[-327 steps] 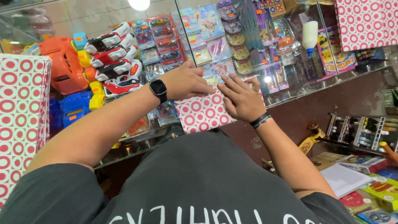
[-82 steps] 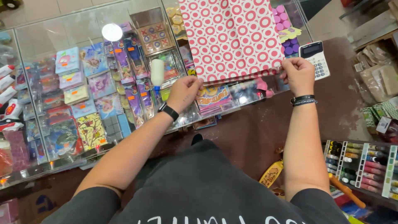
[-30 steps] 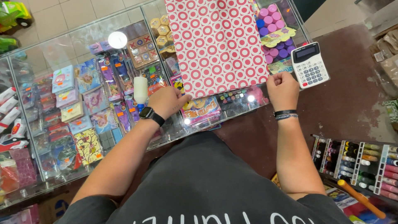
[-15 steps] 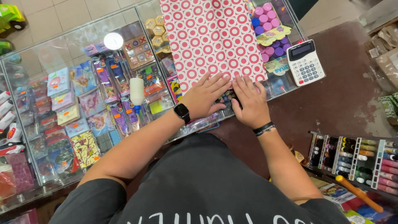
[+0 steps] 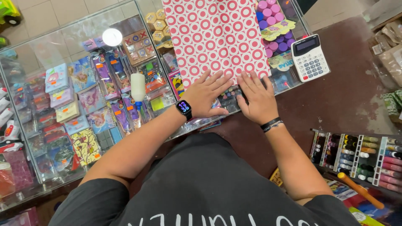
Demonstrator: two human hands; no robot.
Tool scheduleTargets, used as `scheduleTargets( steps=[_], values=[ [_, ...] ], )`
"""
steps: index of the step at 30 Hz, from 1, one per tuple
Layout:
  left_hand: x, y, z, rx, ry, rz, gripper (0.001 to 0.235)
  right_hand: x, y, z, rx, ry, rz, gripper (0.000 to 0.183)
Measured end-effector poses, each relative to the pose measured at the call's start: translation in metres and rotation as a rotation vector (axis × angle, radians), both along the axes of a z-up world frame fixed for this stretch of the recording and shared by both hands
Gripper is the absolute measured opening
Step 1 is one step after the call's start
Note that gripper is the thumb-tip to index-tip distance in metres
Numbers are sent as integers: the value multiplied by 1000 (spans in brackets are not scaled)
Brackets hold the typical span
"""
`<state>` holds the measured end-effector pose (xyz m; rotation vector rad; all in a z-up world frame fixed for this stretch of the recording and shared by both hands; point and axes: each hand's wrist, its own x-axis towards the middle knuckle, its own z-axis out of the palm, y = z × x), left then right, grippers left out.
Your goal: Assembling paper bags by folding patterned paper sheets and applying glue at a checkout counter.
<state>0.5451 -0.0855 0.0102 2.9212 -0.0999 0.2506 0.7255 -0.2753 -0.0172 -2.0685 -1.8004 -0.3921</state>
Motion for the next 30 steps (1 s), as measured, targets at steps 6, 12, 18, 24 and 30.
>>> scheduleTargets(
  steps=[6,12,18,24,30],
  values=[
    [-33,3,-4,9,-17,79,108,33,-21,0,-69,24,-104,62],
    [-88,5,-10,46,-31,217,112,47,-32,-1,-101,74,-173,64],
    [-123,-11,-2,-62,-75,337,102,42,-30,0,-112,129,-235,71],
    [-169,-35,-7,-178,-148,376,85,38,-35,-23,15,111,-349,78],
    [-234,-46,24,-383,-143,270,45,20,-48,-25,180,57,-333,60]
  ],
)
